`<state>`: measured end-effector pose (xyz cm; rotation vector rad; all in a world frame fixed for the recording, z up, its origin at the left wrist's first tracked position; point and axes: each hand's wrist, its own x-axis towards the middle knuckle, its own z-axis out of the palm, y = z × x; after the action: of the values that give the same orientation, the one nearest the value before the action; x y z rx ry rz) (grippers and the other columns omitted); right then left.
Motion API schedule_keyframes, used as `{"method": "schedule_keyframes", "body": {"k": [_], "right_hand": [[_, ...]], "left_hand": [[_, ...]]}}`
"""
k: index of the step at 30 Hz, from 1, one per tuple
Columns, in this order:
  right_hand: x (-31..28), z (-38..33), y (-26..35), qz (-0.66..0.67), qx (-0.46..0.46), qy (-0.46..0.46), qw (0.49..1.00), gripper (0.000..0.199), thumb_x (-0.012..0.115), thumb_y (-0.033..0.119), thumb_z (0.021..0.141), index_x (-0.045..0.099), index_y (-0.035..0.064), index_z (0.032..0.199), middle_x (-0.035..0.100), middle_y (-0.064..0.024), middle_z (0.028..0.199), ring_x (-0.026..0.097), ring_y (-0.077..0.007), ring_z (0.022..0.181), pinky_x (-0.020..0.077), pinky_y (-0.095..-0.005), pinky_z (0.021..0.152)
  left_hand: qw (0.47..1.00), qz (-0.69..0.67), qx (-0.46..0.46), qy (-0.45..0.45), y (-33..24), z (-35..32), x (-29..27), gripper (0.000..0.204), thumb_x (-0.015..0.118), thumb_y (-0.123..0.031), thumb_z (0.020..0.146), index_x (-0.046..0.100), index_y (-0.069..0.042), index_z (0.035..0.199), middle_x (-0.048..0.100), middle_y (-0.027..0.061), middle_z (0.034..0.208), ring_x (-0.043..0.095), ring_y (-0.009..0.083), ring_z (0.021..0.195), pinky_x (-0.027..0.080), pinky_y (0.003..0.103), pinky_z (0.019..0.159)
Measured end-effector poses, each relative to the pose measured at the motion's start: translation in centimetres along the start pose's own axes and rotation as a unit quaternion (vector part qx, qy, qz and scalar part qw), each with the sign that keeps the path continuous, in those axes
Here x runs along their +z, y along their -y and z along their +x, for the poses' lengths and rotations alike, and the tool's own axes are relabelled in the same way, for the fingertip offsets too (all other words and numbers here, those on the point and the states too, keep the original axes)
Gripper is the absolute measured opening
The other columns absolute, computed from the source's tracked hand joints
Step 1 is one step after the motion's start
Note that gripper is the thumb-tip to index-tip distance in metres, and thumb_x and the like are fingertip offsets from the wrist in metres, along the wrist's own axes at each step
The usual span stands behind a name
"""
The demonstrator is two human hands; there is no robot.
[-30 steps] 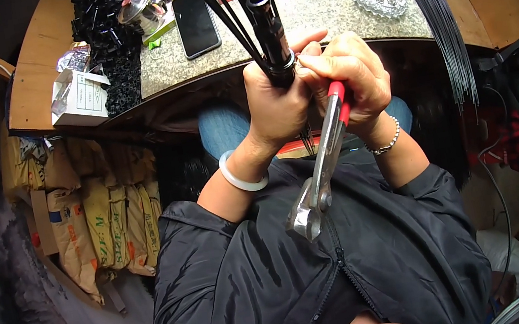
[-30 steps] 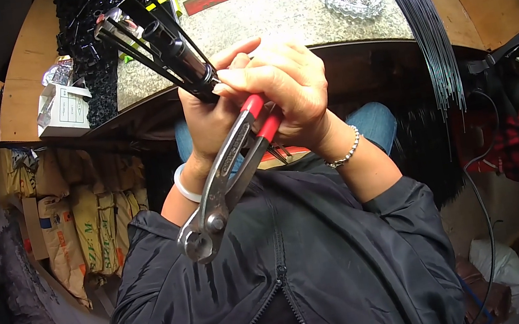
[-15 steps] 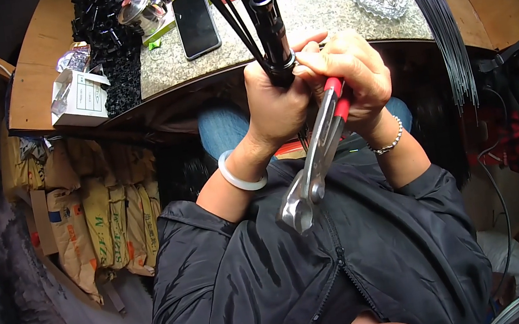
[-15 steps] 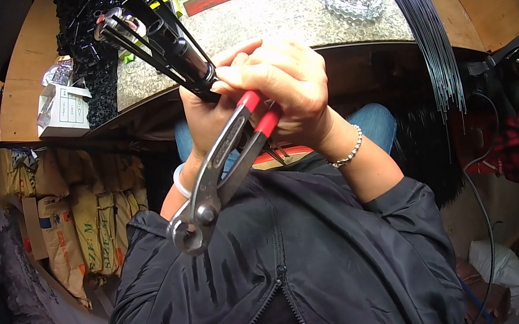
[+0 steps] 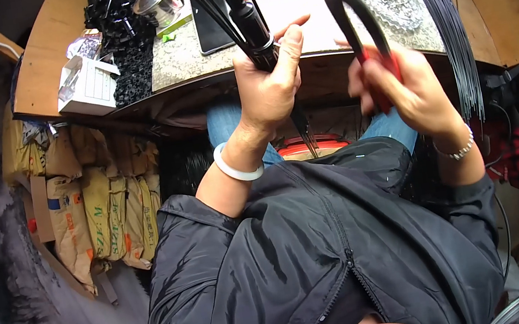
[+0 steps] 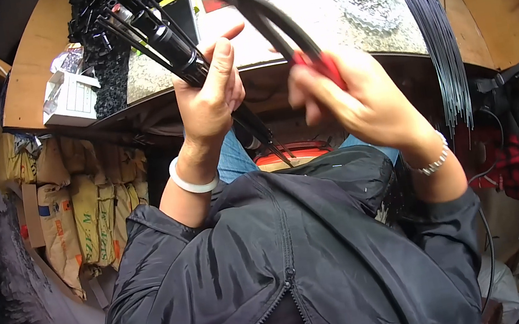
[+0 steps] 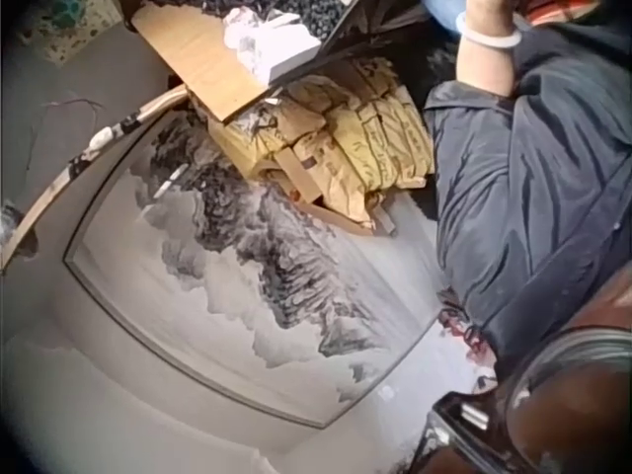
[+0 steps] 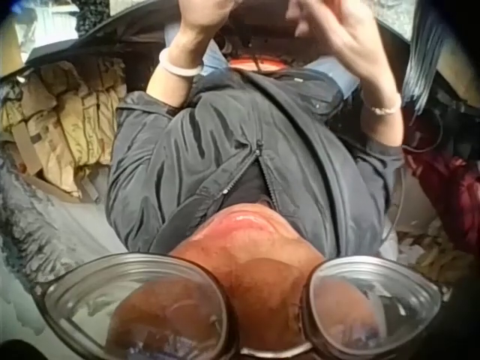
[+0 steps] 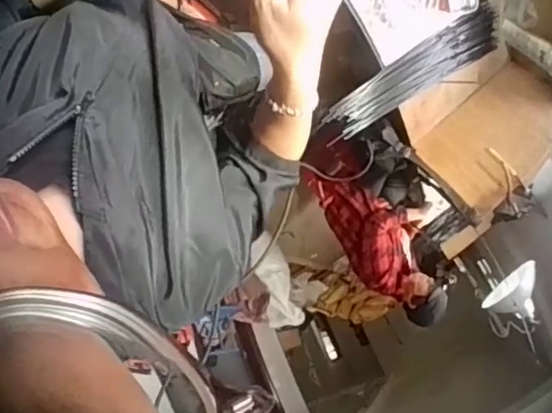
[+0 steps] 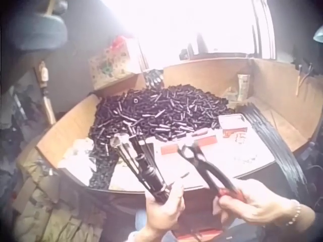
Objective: Manually assembling black rods into a hub and using pliers to secure the connection.
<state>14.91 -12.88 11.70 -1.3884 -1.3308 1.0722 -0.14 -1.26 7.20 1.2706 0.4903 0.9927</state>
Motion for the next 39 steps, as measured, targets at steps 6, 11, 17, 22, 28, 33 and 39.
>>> {"method": "schedule_keyframes", "body": {"k": [6, 11, 17, 22, 28, 33, 39], "right_hand": [[0.2, -2.6, -1.0, 0.060, 0.090, 0.100, 0.989, 0.020, 0.048, 0.015, 0.095, 0.050, -0.0019, 0.106, 0.060, -0.0077, 0.080, 0.060, -0.0131, 0.073, 0.0502, -0.0264, 0.067], [-0.7, -2.0, -0.1, -0.055, 0.047, 0.125, 0.990, 0.019, 0.047, 0.019, 0.095, 0.051, 0.0007, 0.099, 0.058, -0.0066, 0.075, 0.056, -0.0124, 0.066, 0.0491, -0.0271, 0.064], [-1.7, -1.6, 4.2, -0.055, 0.216, 0.178, 0.958, 0.023, 0.045, 0.025, 0.097, 0.047, 0.0036, 0.088, 0.050, -0.0022, 0.061, 0.047, -0.0080, 0.048, 0.0427, -0.0245, 0.046], [-0.9, -1.9, 2.1, -0.026, 0.198, 0.181, 0.963, 0.022, 0.043, 0.025, 0.098, 0.047, 0.0043, 0.091, 0.049, -0.0007, 0.060, 0.044, -0.0069, 0.044, 0.0380, -0.0229, 0.042], [0.6, -2.2, -0.4, -0.021, 0.070, 0.128, 0.989, 0.032, 0.041, 0.022, 0.098, 0.046, 0.0021, 0.122, 0.051, -0.0001, 0.063, 0.050, -0.0059, 0.054, 0.0388, -0.0195, 0.047], [-0.5, -2.4, 0.7, -0.154, 0.057, 0.110, 0.980, 0.020, 0.045, 0.022, 0.097, 0.048, 0.0035, 0.089, 0.041, 0.0034, 0.058, 0.039, -0.0032, 0.053, 0.0337, -0.0201, 0.048], [-0.4, -1.2, 1.2, -0.210, 0.047, 0.071, 0.974, 0.020, 0.050, 0.021, 0.095, 0.047, 0.0028, 0.088, 0.037, 0.0011, 0.058, 0.033, -0.0069, 0.053, 0.0326, -0.0235, 0.049]], "left_hand": [[1.000, -0.003, 0.016, -0.002, 0.5, 0.2, -0.1, 0.021, 0.054, -0.010, 0.091, 0.062, 0.005, 0.102, 0.043, -0.0074, 0.053, 0.033, -0.0011, 0.041, 0.024, 0.018, 0.038], [0.999, 0.006, 0.028, 0.020, 0.8, 0.1, 0.0, 0.015, 0.051, -0.006, 0.090, 0.059, 0.006, 0.092, 0.045, -0.0031, 0.055, 0.034, -0.0009, 0.040, 0.028, 0.016, 0.037], [0.991, 0.053, 0.123, 0.013, 1.6, -0.2, -0.3, 0.013, 0.054, -0.005, 0.089, 0.062, 0.005, 0.088, 0.044, -0.0053, 0.054, 0.034, -0.0011, 0.040, 0.027, 0.016, 0.037], [0.989, 0.109, 0.095, 0.015, 0.6, -0.3, -0.6, 0.018, 0.057, -0.009, 0.089, 0.063, 0.006, 0.099, 0.042, -0.0070, 0.053, 0.032, -0.0014, 0.040, 0.022, 0.017, 0.036], [1.000, 0.014, 0.016, 0.007, -0.3, -0.5, -0.1, 0.023, 0.056, -0.010, 0.090, 0.061, 0.007, 0.104, 0.041, -0.0071, 0.053, 0.032, -0.0013, 0.041, 0.022, 0.018, 0.036], [0.985, 0.131, 0.106, 0.038, -0.5, -0.5, -0.4, 0.018, 0.055, -0.006, 0.088, 0.064, 0.007, 0.099, 0.043, -0.0074, 0.055, 0.033, -0.0006, 0.043, 0.023, 0.018, 0.039], [0.942, 0.252, 0.219, 0.022, -0.4, 0.7, -1.5, 0.018, 0.053, -0.003, 0.089, 0.065, 0.004, 0.099, 0.045, -0.0076, 0.057, 0.035, -0.0007, 0.045, 0.025, 0.019, 0.041]]}}
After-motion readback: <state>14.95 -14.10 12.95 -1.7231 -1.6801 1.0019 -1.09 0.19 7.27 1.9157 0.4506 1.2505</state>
